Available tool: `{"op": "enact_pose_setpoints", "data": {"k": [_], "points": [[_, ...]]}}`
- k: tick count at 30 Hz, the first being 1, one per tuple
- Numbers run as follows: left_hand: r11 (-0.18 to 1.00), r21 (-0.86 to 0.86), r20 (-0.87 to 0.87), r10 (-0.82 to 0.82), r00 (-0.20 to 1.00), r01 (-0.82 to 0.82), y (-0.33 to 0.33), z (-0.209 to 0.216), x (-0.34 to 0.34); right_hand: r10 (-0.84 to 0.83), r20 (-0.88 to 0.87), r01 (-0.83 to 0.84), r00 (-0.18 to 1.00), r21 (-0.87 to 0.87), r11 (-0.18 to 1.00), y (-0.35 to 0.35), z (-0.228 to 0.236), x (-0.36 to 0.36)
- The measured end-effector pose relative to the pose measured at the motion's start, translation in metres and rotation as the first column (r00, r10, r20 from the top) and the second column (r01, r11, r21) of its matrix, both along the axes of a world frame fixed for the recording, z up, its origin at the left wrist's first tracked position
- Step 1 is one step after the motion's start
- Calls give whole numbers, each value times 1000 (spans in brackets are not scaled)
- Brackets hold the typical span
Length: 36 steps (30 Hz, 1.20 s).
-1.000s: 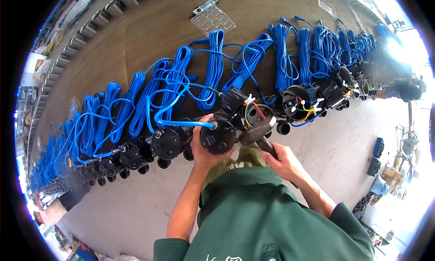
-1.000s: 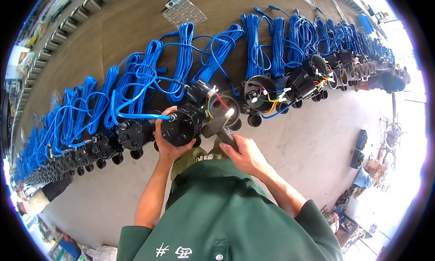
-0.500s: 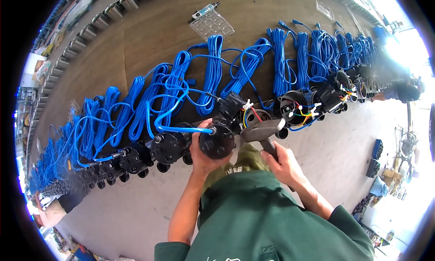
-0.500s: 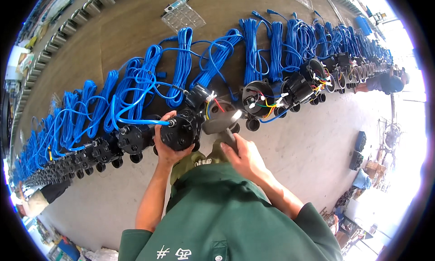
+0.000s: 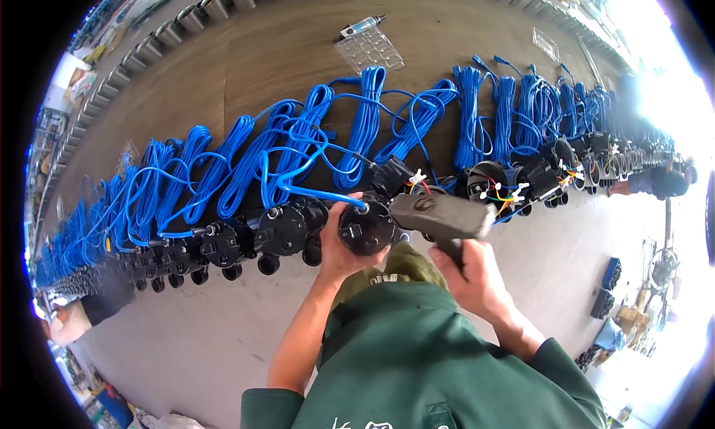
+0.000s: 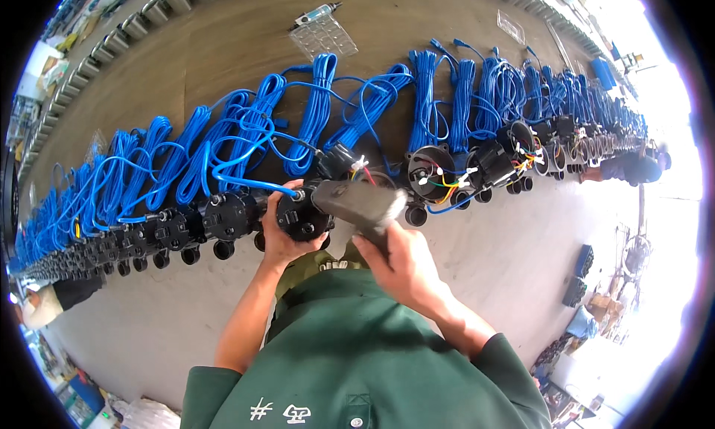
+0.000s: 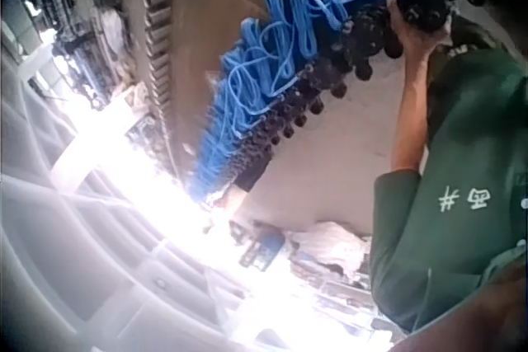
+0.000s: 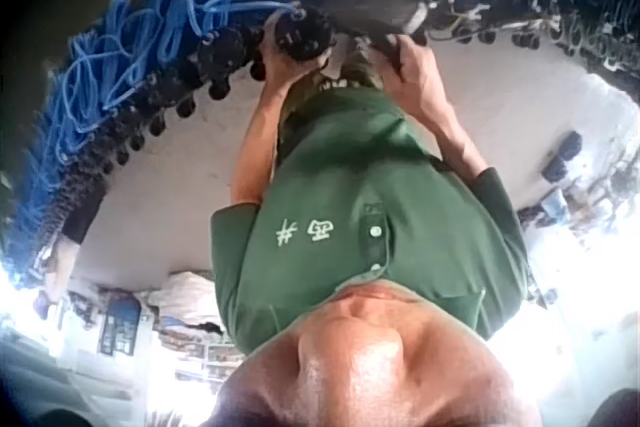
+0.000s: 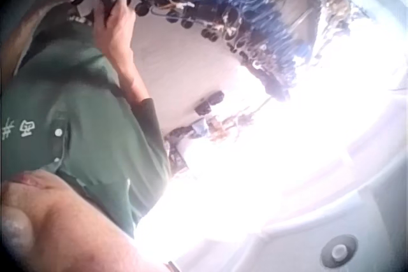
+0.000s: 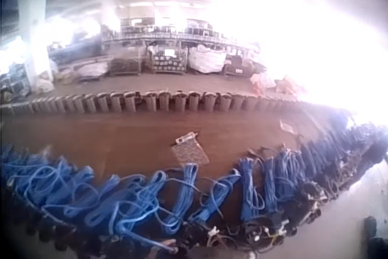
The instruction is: The person assembles black covers onto a row of motors using a hammer and by hand.
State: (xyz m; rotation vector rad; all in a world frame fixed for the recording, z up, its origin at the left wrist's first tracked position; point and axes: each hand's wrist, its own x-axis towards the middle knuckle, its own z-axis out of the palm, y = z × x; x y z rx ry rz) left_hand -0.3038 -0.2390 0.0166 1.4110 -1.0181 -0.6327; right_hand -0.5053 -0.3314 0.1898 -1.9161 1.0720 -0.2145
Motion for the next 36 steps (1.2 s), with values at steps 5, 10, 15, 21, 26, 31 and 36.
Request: {"op": "enact_pose_setpoints", "data": {"k": [5,10,15,21,26,31,36], "points": [[998,-35,67,53,996,-51,3,-4,0,136,-97,-147,986,-128,981,-4,-14,9],[996,-68,-21,56,998,-57,5,9,3,333,202,-244,921,-368,897,7,38,31],[1000,-18,-28,8,1000,-9,7,-5,6,355,-290,-425,889,-233,874,18,-25,52],[995,-23,69,97,993,-96,8,2,6,279,-61,-284,958,-81,955,9,42,48],[993,-61,97,108,989,-103,7,2,2,84,23,-77,996,-208,975,14,5,3],[994,-73,120,95,988,-86,8,7,8,141,-211,-153,967,-44,987,6,-6,18],[997,-34,134,80,988,-76,13,-1,8,238,44,-228,970,-159,961,28,36,30]]}}
